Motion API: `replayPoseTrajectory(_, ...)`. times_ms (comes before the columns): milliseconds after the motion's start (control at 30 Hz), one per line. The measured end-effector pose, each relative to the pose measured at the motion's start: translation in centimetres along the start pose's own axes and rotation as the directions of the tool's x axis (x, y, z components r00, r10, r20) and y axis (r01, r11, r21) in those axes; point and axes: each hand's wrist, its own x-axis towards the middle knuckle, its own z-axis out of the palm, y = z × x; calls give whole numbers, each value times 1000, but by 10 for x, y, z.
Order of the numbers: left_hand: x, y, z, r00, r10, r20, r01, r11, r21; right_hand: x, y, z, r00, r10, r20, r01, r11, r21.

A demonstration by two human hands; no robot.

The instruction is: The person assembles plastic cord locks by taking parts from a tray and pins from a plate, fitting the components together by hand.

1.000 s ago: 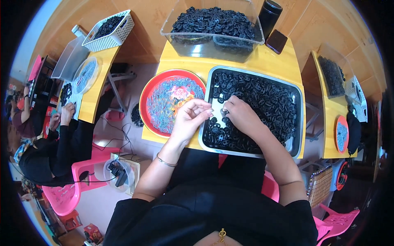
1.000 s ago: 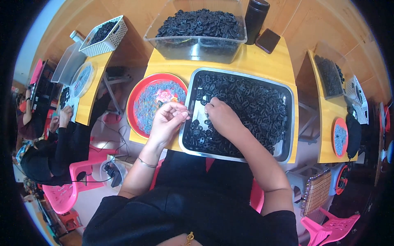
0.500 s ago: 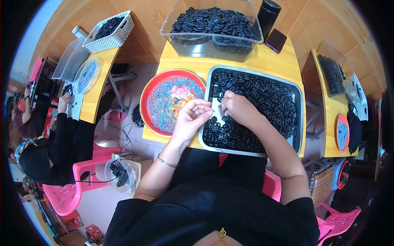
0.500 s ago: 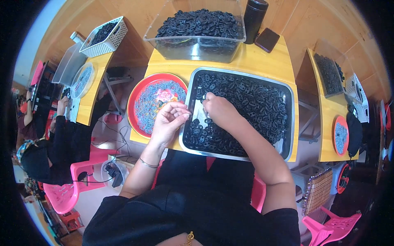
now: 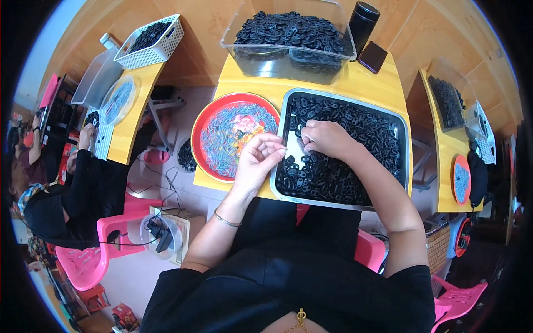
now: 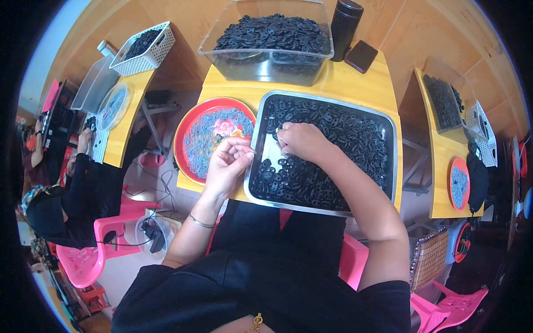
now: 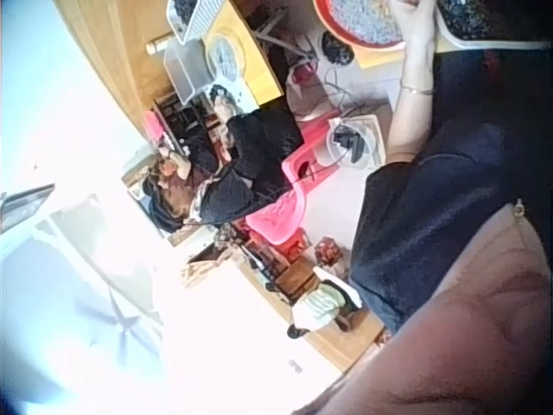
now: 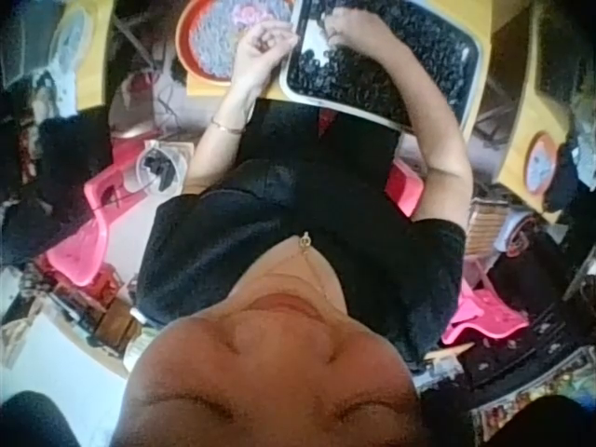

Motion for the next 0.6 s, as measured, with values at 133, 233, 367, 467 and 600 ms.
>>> replayPoseTrajectory(133, -2, 0, 0, 1000, 12, 4, -11, 1000, -19, 1, -6, -2, 999, -17, 42, 20, 997, -69)
replayPoseTrajectory(233, -3, 0, -1, 1000, 10, 10, -10, 1000, -29, 0, -9, 6, 998, -53, -14, 51, 993, -102)
replayPoseTrajectory(367, -5, -1, -1, 1000, 13, 12, -12, 999, -48, -12, -22, 1, 982, 6, -189, 52, 953, 297)
replayPoseTrajectory(467, -4, -3, 4, 1000, 2, 3, -2, 999, -39, -27, -41, -3, 933, 317, -172, -57, 601, 797)
replayPoseTrajectory(600, -2, -4, 9, 1000, 12, 19, -12, 1000, -16, -38, -59, -2, 882, 335, -331, 141, 485, 863)
